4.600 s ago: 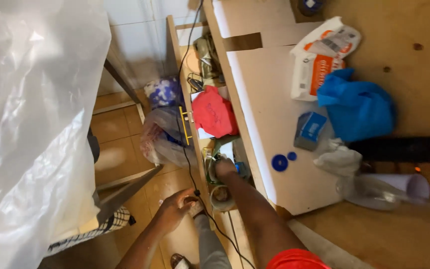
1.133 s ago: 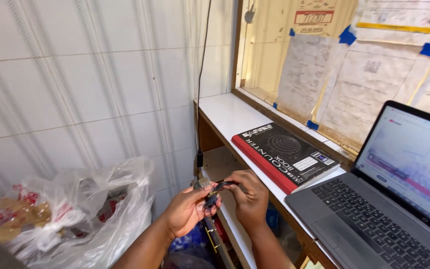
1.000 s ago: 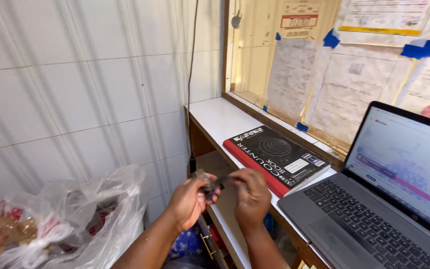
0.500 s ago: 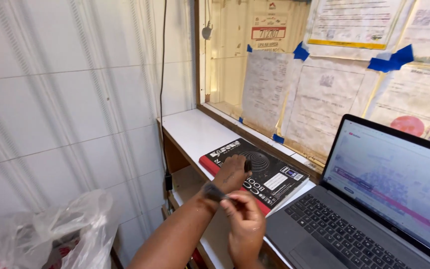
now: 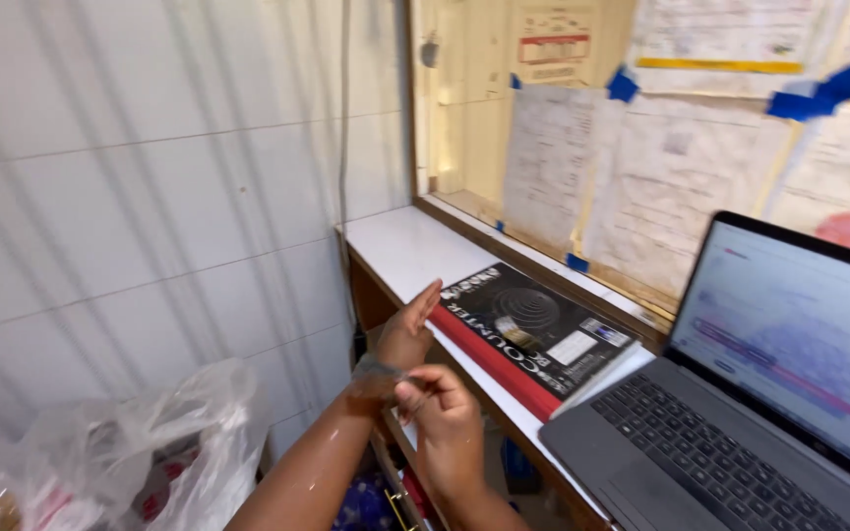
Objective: The person fills clear plastic water bottles from a stainless steel tap, then moves to a counter to pick up a small black object. They return to the filling station and use a yellow heat gun to apply heat to the caps of the filled bottles.
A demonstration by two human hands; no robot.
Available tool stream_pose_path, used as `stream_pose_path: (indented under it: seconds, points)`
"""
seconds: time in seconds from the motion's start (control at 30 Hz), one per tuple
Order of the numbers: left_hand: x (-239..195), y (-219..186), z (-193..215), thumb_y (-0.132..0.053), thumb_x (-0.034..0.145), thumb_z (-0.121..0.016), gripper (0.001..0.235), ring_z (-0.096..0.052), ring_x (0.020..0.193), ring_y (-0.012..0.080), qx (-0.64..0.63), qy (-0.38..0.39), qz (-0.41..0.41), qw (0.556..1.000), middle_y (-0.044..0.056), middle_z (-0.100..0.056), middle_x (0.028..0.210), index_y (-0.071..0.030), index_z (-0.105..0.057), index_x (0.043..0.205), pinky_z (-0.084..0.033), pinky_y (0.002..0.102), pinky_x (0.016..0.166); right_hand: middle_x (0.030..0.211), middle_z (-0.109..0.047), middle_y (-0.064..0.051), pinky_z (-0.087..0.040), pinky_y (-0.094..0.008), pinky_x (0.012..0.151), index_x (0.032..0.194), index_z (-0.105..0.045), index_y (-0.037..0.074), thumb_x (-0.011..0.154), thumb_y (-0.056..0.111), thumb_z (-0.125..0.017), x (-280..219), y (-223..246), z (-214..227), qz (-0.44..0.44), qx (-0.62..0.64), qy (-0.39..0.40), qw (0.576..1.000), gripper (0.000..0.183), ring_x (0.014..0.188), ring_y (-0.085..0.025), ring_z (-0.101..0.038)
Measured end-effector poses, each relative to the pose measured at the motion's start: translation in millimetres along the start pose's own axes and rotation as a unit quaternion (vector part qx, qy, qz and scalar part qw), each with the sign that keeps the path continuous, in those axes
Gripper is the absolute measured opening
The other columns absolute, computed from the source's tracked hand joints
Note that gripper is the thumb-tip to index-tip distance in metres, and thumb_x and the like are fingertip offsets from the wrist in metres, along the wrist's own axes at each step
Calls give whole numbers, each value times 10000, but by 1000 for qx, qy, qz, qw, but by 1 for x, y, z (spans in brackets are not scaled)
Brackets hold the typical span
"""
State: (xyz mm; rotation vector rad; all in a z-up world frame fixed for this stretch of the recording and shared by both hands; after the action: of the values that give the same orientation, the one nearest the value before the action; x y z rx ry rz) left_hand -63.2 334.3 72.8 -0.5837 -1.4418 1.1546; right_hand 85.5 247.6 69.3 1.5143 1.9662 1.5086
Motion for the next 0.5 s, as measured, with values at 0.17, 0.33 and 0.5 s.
stream_pose_path:
  seconds: [0.17,0.33,0.5]
  points:
    - [-146,-96,41,-325,952,-888,1021,-398,1618,175,-212,62,-51,974,132,-175,1888,-85,-293,1746,-575,287,991,759,-642,-109,-385,-255,479,994,-659,23,990,41,-764,5,-43,-46,-101,229,47,967,106,514,-132,-497]
    - [-246,-121,114,-247,950,-809,651,-452,1163,201,-257,-215,-43,941,195,-534,1653,-29,-543,1502,-494,297,730,735,-609,-64,-404,-278,506,973,-689,30,984,40,-774,-51,-83,-151,-211,226,202,929,87,576,-133,-527]
    - [-391,-126,200,-320,946,-734,413,-796,1175,427,-228,-517,-54,824,321,-825,1380,33,-813,1147,-552,450,581,908,-790,-81,-602,-308,637,1241,-752,-2,858,59,-879,-120,-103,-249,-198,73,504,838,409,768,-129,-703]
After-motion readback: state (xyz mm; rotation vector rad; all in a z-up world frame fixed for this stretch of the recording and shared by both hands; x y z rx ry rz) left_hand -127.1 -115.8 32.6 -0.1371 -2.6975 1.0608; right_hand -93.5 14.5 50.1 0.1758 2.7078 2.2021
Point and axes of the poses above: each hand's wrist, its own x-axis towards the middle knuckle, its own z-axis out of the back of the hand, y = z × x, the point moved 9 cm from there along x, towards the middle knuckle
